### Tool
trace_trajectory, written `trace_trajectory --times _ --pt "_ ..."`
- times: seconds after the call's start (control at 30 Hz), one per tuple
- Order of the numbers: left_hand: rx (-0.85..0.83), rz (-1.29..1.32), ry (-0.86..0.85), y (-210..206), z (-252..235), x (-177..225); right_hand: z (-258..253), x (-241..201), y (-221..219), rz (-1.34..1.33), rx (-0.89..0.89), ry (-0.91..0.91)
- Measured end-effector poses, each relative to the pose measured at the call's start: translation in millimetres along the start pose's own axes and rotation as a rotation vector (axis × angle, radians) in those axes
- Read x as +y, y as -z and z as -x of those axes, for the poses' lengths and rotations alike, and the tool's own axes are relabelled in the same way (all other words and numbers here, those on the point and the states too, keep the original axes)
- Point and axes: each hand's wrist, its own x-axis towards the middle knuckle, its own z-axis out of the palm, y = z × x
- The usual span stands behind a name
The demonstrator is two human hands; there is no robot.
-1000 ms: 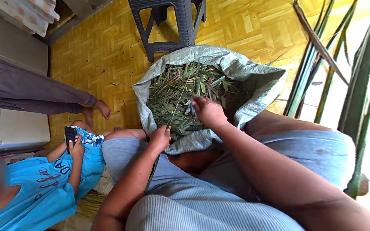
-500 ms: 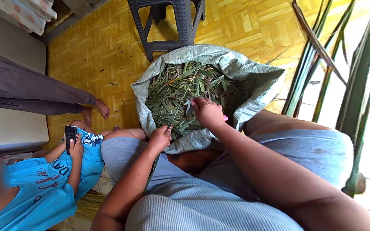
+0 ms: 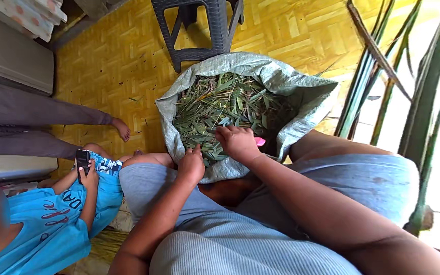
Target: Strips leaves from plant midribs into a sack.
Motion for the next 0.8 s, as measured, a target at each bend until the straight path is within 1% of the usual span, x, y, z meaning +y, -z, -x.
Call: trace_trajectory --times 0.07,0.13,0.17,0.27,0.3,0.37,0.43,0.5,0.57,0.6,0.67,0.73,0.8 --pt "-0.015 0.029 -0.011 0 1 -1 -8 9 10 -0.029 -0.015 -0.131" --pt "-0.02 0.06 -0.029 0 1 -4 -16 15 20 -0.192 -0.072 -0.259" --pt "-0.027 0.077 -0.032 1 0 -5 -18 15 21 -0.339 -0.103 -0.309" --pt "-0.076 0.151 -0.068 3 -3 -6 -13 3 11 -0.963 -0.194 -0.457" --pt "-0.096 0.18 -0.084 3 -3 -6 -10 0 7 -1.134 -0.246 -0.5" --pt "-0.119 0.224 -0.101 2 -5 -8 -9 1 2 -1.32 -0.319 -0.563" --pt "-0.143 0.238 -0.096 2 -6 -11 -13 5 7 -1.382 -0.315 -0.594" --pt "-0.185 0.226 -0.071 3 -6 -15 -17 8 13 -1.33 -0.223 -0.59" --pt "-0.209 0.21 -0.041 3 -6 -19 -18 8 16 -1.141 -0.104 -0.533" --pt "-0.208 0.197 -0.029 2 -7 -20 -17 8 15 -0.994 -0.085 -0.467" --pt "-0.175 0.155 -0.01 2 -10 -19 -12 6 15 -0.685 -0.12 -0.296" --pt "-0.139 0.113 0.007 5 -13 -12 2 -5 10 -0.402 -0.126 -0.069" --pt "-0.08 0.07 0.006 10 -14 -4 15 -16 1 -0.272 -0.059 0.11"
